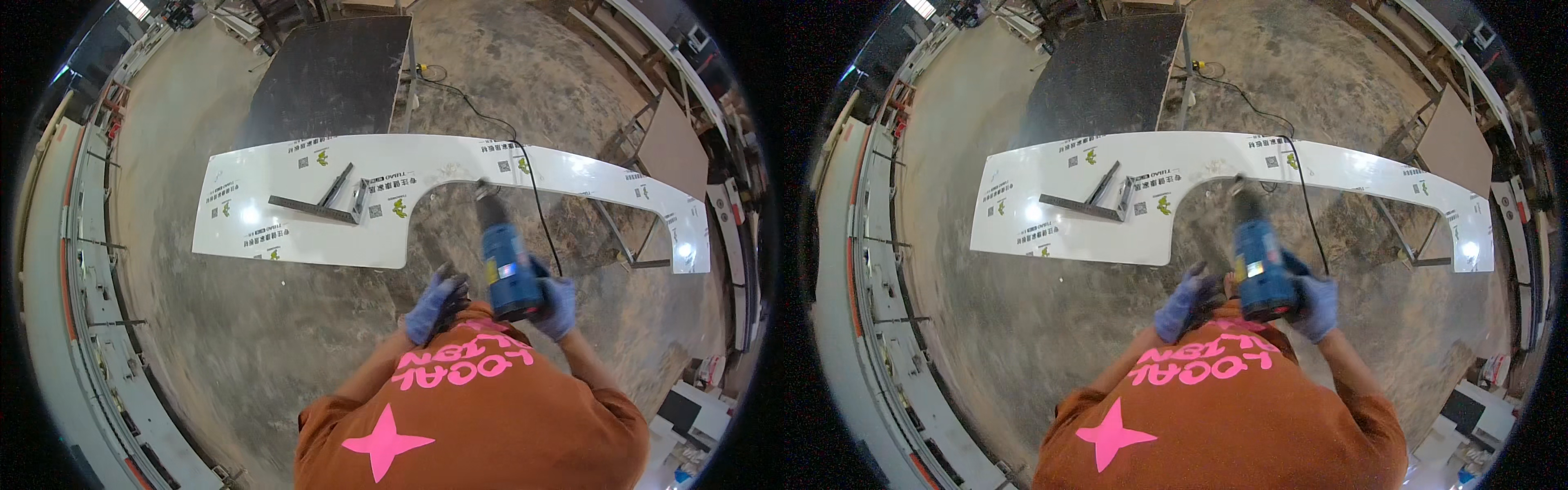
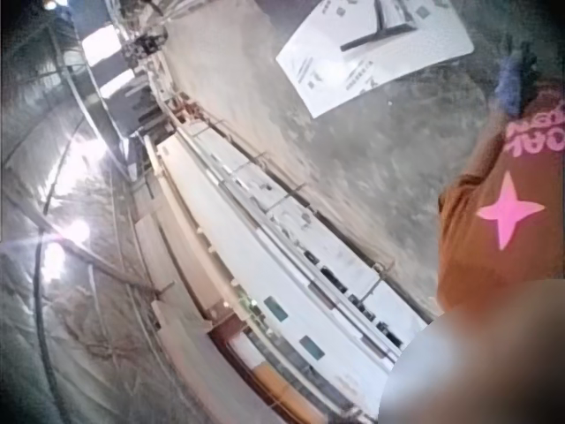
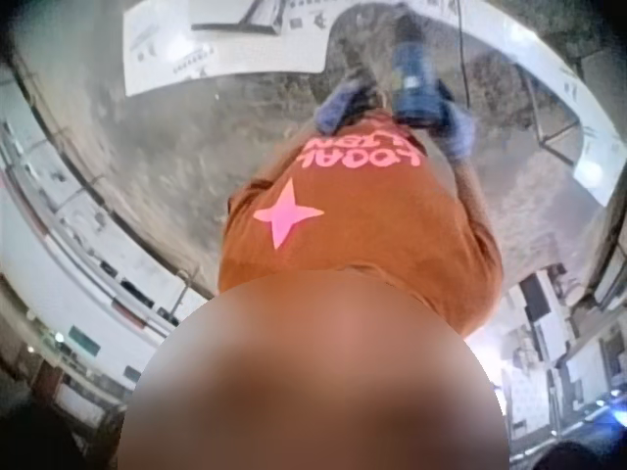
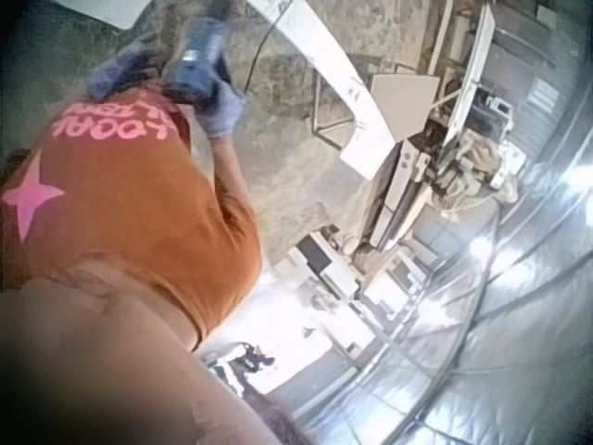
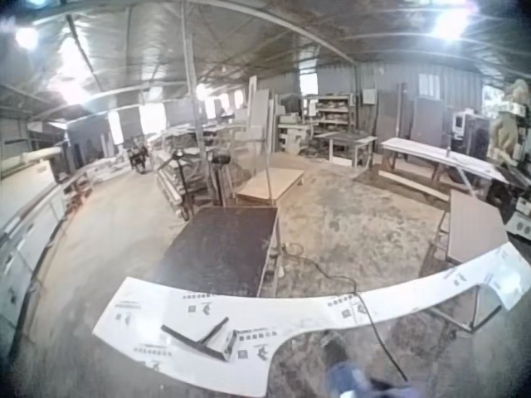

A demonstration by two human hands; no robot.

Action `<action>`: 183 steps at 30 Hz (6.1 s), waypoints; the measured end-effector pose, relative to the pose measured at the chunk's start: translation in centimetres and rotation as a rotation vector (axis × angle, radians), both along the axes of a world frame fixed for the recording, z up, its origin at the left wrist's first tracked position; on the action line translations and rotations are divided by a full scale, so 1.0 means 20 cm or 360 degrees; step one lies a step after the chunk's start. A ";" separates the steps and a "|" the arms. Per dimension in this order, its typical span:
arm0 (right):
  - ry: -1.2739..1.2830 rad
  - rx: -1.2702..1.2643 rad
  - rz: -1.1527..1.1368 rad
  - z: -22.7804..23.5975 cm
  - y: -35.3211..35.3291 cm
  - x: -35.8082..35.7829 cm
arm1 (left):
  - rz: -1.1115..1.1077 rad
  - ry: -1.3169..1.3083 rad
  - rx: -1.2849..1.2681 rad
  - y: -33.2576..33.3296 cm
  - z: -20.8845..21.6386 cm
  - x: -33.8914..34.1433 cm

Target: The person uses a heat gun on a large white board, then scrapes and wipes the surface with a metal tool and cloth. The person continues to scrape and wipe the board's surface.

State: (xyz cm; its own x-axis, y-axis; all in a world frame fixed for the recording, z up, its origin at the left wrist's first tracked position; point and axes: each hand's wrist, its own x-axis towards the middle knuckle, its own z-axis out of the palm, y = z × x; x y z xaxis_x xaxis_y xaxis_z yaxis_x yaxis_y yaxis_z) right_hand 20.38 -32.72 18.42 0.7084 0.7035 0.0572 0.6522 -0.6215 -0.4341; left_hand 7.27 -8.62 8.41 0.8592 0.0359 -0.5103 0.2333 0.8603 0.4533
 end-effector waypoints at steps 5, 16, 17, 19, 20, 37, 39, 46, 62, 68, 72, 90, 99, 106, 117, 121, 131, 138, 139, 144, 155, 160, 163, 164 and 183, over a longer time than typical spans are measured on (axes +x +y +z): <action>0.0387 -0.0177 0.0215 0.00 0.09 -0.04 | -0.0025 -0.0090 -0.0036 -0.13 0.16 0.15; 0.0742 -0.0180 0.0651 -0.13 0.09 0.21 | 0.0132 -0.0125 -0.0170 -0.19 0.01 0.13; 0.0810 -0.0124 0.0658 -0.13 0.10 0.21 | 0.0126 -0.0144 -0.0186 -0.18 0.00 0.13; 0.0808 -0.0096 0.0656 -0.13 0.13 0.18 | 0.0032 -0.0130 -0.0353 -0.15 -0.01 0.12; 0.0736 -0.0126 0.0649 -0.13 0.14 0.17 | -0.0026 -0.0164 -0.0476 -0.14 -0.03 0.12; 0.1257 0.0540 0.0088 -0.92 0.29 0.21 | 0.0214 0.0889 0.1089 0.14 -0.69 -0.55; 0.1682 0.0820 -0.0112 -0.94 0.34 0.24 | 0.0133 0.1238 0.1060 0.17 -0.79 -0.79; 0.2139 0.1368 -0.0621 -0.97 0.43 0.39 | 0.0331 0.1642 0.0937 0.03 -1.08 -1.50; 0.2516 0.0979 -0.0418 -0.83 0.32 0.33 | 0.0494 0.1170 0.0926 -0.11 -1.16 -1.35; 0.2551 0.0804 -0.0660 -0.81 0.31 0.25 | 0.0118 0.1439 0.1246 -0.11 -1.22 -1.39; 0.2522 0.1179 -0.0821 -0.85 0.39 0.34 | 0.0132 0.1397 0.1319 -0.15 -1.26 -1.45; 0.2702 0.0868 -0.0635 -0.84 0.27 0.35 | 0.0119 0.1473 0.1183 -0.16 -1.00 -1.37; 0.2504 0.1330 -0.1074 -0.78 0.43 0.48 | 0.0158 0.1488 0.1152 -0.22 -1.10 -1.43; 0.2669 0.0808 -0.0904 -0.70 0.33 0.39 | 0.0107 0.1694 0.0876 -0.39 -1.05 -1.46; 0.2690 0.1158 -0.0927 -0.78 0.46 0.58 | 0.0273 0.1714 0.0620 -0.69 -1.10 -1.58; 0.2686 0.0869 -0.0844 -0.77 0.36 0.51 | 0.0242 0.1767 0.0617 -0.72 -1.11 -1.59; 0.2720 0.1120 -0.1058 -0.80 0.45 0.57 | 0.0147 0.1741 0.0746 -0.66 -1.02 -1.53; 0.2557 0.0829 -0.0978 -0.78 0.36 0.50 | 0.0160 0.1720 0.0757 -0.64 -1.01 -1.51; 0.2625 0.0802 -0.0931 -0.77 0.34 0.48 | 0.0131 0.1717 0.0753 -0.63 -1.02 -1.51; 0.2606 0.0697 -0.1069 -0.72 0.35 0.44 | 0.0090 0.1665 0.0905 -0.62 -1.07 -1.53; 0.2609 0.0814 -0.0977 -0.71 0.31 0.42 | 0.0146 0.1604 0.1025 -0.55 -1.04 -1.52; 0.2770 0.0549 -0.0685 -0.63 0.19 0.28 | 0.0195 0.1582 0.0991 -0.50 -1.03 -1.50; 0.2707 0.0707 -0.0640 -0.59 0.19 0.25 | 0.0188 0.1629 0.0966 -0.48 -1.04 -1.50; 0.2632 0.0755 -0.0721 -0.57 0.19 0.24 | 0.0207 0.1598 0.0969 -0.48 -1.04 -1.50; 0.0423 -0.0213 0.1051 -0.50 0.93 -0.56 | 0.0623 0.1841 0.0734 -0.63 -1.15 -1.89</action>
